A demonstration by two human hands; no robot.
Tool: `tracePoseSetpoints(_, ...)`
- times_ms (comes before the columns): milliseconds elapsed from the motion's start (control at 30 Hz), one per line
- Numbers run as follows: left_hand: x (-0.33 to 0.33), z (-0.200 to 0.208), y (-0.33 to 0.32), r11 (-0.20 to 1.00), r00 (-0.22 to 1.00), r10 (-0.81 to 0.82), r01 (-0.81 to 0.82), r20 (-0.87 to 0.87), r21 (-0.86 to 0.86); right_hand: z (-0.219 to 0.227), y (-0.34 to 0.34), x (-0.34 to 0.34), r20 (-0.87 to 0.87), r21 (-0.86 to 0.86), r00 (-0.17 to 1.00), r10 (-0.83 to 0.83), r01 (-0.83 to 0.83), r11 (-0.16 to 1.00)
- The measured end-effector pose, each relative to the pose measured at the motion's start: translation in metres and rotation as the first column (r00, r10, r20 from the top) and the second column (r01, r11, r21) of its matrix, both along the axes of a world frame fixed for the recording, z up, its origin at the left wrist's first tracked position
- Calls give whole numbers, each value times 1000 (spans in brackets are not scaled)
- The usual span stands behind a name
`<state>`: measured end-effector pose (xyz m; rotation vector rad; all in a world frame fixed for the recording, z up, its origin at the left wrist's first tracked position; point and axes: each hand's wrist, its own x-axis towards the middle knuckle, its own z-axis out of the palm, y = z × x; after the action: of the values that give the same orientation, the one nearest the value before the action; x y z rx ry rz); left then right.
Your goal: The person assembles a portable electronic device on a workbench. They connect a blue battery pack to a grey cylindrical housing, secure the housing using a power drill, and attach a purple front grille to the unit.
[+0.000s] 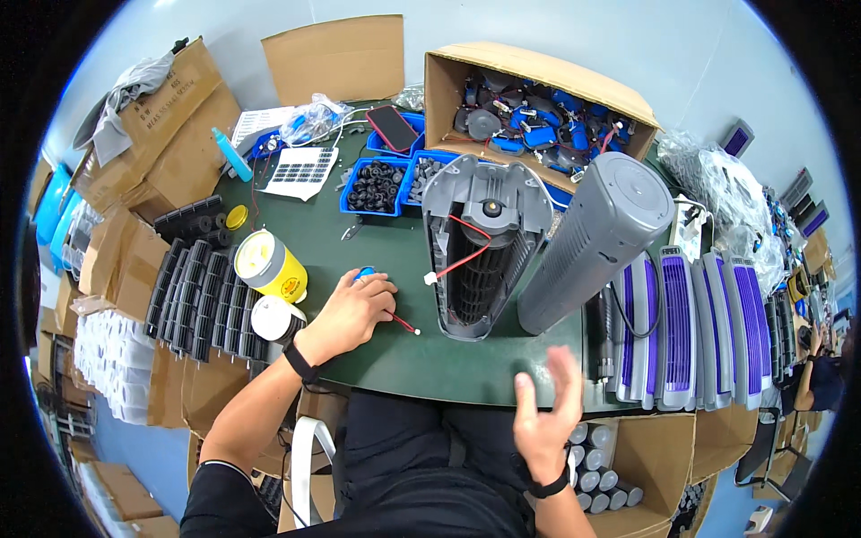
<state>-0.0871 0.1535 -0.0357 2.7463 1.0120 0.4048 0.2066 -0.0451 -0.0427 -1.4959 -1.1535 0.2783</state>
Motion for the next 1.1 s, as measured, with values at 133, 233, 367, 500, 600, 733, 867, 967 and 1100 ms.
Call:
tracePoseSetpoints(133, -1, 20, -23, 970, 959, 215, -187, 183, -158, 8, -14, -40, -160, -111, 933, 323, -342, 933)
tracePoseSetpoints(233, -1, 17, -41, 881, 775, 428, -242, 465, -406, 6, 0, -75, -454, -184, 763, 460, -585, 790)
tracePoseSetpoints(367, 25, 30, -91, 515, 331, 812, -17, 482, -857, 3, 27, -112, -427, -206, 694, 579, -699, 685)
tracePoseSetpoints(500, 34, 18, -120, 546, 293, 800, 3, 523, -838, 3, 31, -121, -395, -106, 678, 620, -704, 702)
tracePoseSetpoints(600, 28, 21, -121, 559, 415, 751, 16, 514, -829, -2, 28, -110, -344, -104, 747, 569, -633, 767)
tracePoseSetpoints(733, 15, 48, -117, 825, 772, 451, -169, 448, -540, 4, 23, -83, -521, -166, 619, 588, -749, 642)
tracePoseSetpoints(867, 5, 58, -95, 442, 855, 332, 233, 399, -866, 16, 24, -60, -698, -70, 348, 626, -903, 424)
tracePoseSetpoints(967, 11, 68, -87, 358, 874, 217, 343, 435, -868, 16, 27, -43, -769, -77, 231, 597, -959, 273)
tracePoseSetpoints(1100, 16, 52, -73, 136, 880, 194, 413, 433, -900, 29, 33, -35, -772, -156, 229, 594, -973, 173)
